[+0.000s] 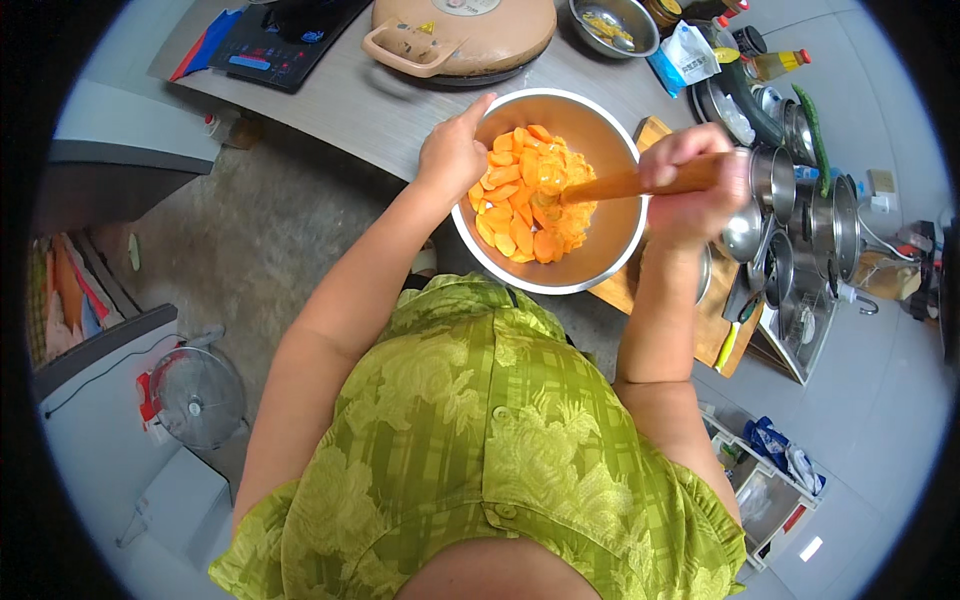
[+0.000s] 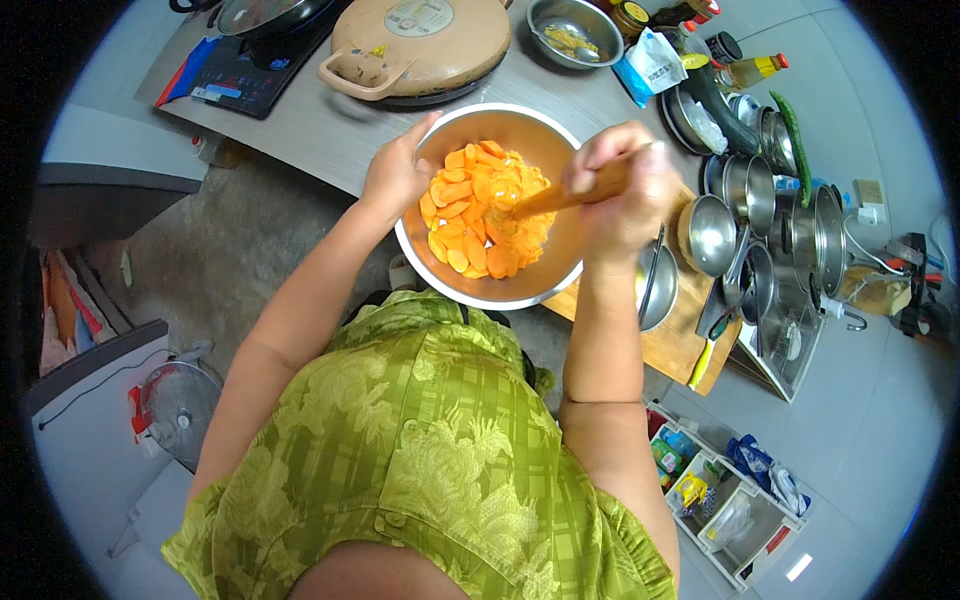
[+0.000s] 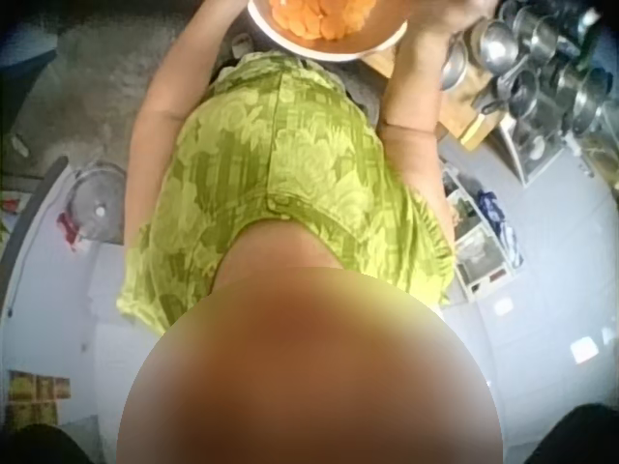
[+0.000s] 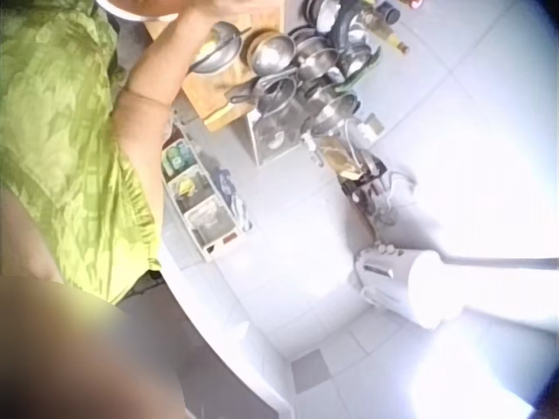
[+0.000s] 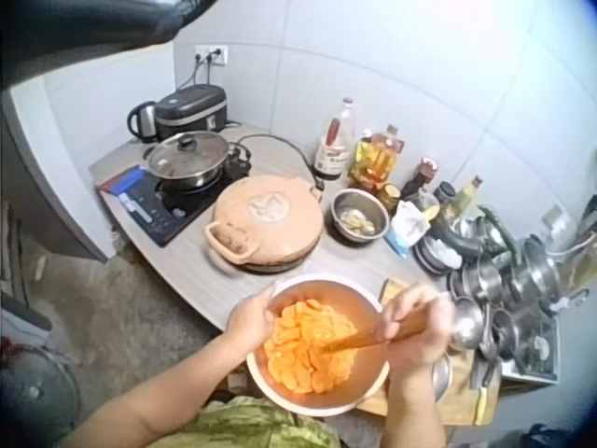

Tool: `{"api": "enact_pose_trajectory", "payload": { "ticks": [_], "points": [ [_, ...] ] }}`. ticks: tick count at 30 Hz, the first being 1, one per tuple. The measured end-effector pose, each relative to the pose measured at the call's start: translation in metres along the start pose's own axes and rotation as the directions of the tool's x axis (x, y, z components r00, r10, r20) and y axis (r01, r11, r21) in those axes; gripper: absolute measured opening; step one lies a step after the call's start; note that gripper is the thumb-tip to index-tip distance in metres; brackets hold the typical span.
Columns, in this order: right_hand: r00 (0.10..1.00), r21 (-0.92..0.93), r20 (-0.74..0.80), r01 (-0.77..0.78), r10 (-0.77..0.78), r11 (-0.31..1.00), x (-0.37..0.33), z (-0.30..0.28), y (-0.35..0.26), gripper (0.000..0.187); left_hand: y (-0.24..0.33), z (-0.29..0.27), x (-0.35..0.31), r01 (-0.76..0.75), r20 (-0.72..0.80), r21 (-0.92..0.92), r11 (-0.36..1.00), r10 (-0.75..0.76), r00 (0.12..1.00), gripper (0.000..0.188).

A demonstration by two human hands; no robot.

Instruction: The person uses a wooden pestle to mash sliced orange vegetables in a metal bowl. After mashing, they retrieve a blue lunchbox from a bag, open it, and rinse the container under a running tap.

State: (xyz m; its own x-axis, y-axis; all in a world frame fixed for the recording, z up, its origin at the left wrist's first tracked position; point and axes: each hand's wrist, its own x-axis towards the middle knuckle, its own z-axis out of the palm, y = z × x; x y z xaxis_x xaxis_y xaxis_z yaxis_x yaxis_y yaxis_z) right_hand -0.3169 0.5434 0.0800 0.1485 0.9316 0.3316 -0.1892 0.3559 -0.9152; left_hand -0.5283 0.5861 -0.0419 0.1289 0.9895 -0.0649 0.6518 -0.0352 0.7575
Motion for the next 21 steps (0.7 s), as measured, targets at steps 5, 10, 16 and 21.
{"api": "enact_pose_trajectory", "payload": {
  "ticks": [5, 10, 16, 21],
  "points": [
    [0.997, 0.017, -0.038, -0.071, 0.071, 0.997, -0.007, -0.004, 0.019, 0.042, 0.003, 0.000, 0.002, 0.001, 0.003, -0.035, 0.999, -0.001, 1.000, 0.062],
    [0.993, 0.129, -0.062, 0.111, -0.104, 0.985, -0.006, -0.011, -0.026, 0.047, -0.002, 0.002, -0.004, 0.000, -0.024, 0.003, 1.000, 0.000, 1.000, 0.061],
    [0.999, 0.034, -0.055, 0.004, -0.002, 0.999, -0.011, -0.019, 0.017, 0.046, -0.005, 0.005, 0.002, -0.047, -0.063, -0.038, 0.998, 0.045, 0.997, 0.061],
    [0.986, 0.060, -0.074, 0.156, -0.152, 0.986, -0.017, -0.011, 0.001, 0.045, -0.002, 0.003, -0.003, -0.002, -0.045, -0.007, 1.000, 0.002, 0.999, 0.060]
  ]
}}
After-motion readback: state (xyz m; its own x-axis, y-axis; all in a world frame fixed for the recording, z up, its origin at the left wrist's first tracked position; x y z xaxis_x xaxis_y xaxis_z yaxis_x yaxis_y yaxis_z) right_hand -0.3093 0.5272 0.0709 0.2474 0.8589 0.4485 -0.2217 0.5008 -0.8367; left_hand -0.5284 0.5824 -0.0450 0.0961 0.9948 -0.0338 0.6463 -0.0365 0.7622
